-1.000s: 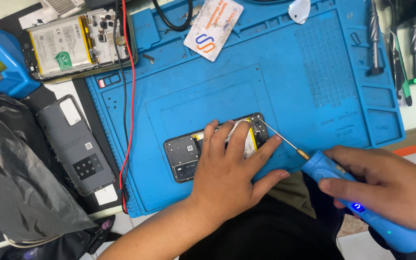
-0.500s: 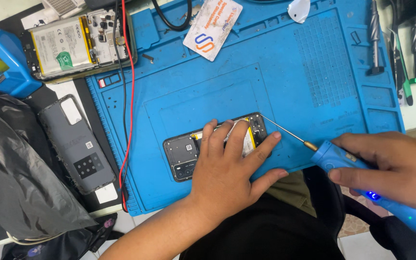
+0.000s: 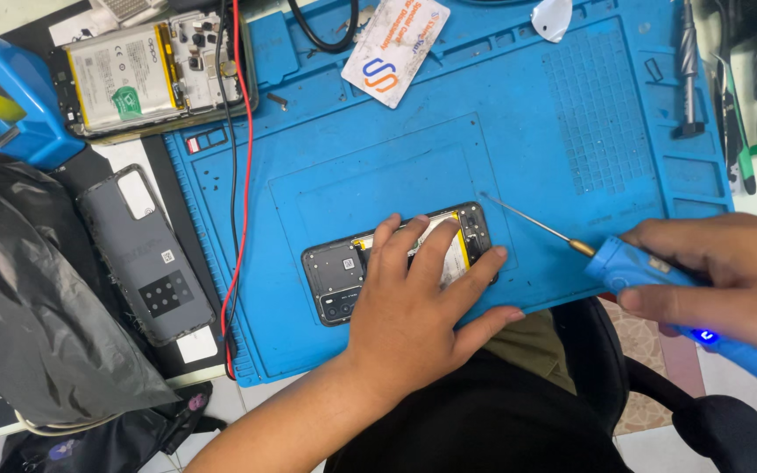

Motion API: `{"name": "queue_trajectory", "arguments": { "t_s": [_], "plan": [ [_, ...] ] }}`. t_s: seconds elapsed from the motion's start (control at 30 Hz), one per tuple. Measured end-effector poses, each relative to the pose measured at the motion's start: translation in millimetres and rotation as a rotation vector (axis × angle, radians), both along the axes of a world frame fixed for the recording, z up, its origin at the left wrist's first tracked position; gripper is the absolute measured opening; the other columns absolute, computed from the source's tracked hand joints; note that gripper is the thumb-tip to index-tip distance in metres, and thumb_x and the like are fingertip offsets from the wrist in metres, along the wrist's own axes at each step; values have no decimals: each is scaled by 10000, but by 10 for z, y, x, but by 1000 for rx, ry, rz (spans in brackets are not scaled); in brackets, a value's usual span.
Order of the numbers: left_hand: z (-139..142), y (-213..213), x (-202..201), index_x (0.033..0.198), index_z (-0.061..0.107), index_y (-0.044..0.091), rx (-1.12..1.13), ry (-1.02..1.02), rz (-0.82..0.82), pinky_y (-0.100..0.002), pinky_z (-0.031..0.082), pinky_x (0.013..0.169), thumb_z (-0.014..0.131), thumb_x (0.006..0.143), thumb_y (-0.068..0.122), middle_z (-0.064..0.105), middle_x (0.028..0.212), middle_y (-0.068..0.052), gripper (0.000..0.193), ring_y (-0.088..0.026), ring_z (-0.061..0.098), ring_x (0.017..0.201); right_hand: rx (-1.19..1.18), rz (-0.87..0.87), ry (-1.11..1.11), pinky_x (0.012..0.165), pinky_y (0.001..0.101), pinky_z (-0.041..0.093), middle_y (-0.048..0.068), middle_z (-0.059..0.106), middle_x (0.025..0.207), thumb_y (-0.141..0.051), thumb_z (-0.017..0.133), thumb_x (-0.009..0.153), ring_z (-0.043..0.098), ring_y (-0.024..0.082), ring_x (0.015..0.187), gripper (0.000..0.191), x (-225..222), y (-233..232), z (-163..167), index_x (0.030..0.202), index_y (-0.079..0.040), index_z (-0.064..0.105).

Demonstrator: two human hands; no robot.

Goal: The person disassembles a smartphone on a blue work mat, using a screwdriver and tweezers to remove screws and pry open the back cover. They detach the camera module and set it aside, then use scissors to cut a ribbon cable. The phone remains open with internal components exposed at the end.

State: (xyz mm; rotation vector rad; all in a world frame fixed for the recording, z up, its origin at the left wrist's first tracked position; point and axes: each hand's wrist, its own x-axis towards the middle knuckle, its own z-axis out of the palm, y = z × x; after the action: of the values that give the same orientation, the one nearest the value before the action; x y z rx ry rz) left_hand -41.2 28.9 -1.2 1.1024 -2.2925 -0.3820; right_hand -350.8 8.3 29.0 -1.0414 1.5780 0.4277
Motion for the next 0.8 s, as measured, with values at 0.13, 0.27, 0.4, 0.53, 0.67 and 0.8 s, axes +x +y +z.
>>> {"name": "queue_trajectory", "arguments": {
  "t_s": [0.13,0.27,0.4,0.53,0.67,0.8],
  "plan": [
    [62,-56,77,1283,648,130,138,145,0,-575,422,1177,843,869,385,528,1377,-161,524,-406,498,1331,-125,-188,-87,724,433,590,149,672,943,-235,817,857,716,261,819,606,-367,657,-259,1405,-149,574],
    [175,-150,217,1331,627,70,291,114,-36,-499,455,1122,870,783,248,521,1408,-190,625,-419,493,1336,-134,-413,-357,688,448,634,163,655,1053,-125,783,819,707,262,865,688,-523,1251,-534,1450,-108,510],
    [248,-215,275,1318,627,65,291,16,-11,-483,452,1069,885,739,243,522,1396,-198,659,-430,477,1336,-39,-550,-544,716,449,625,173,638,1114,-82,790,809,700,271,900,765,-361,1681,-766,1486,-107,434],
    [323,-166,406,1317,614,77,254,-60,35,-495,436,1076,912,689,287,529,1388,-200,726,-429,476,1321,-35,-449,-511,796,425,651,148,631,1139,-119,820,841,685,266,966,794,-334,1915,-925,1523,-118,414],
    [423,-41,786,1353,570,21,237,-102,184,-498,427,1081,938,634,309,556,1350,-212,858,-419,499,1292,-157,-451,-584,826,456,638,174,617,1182,-108,785,873,667,289,1017,728,-498,1960,-1033,1512,-61,439],
    [376,179,1072,1438,443,-71,292,0,399,-466,440,1056,948,620,307,582,1314,-230,1033,-390,531,1269,-330,-397,-534,961,479,588,208,679,1269,-95,813,835,682,317,1090,782,-630,1765,-991,1553,-9,514]
  ]
}}
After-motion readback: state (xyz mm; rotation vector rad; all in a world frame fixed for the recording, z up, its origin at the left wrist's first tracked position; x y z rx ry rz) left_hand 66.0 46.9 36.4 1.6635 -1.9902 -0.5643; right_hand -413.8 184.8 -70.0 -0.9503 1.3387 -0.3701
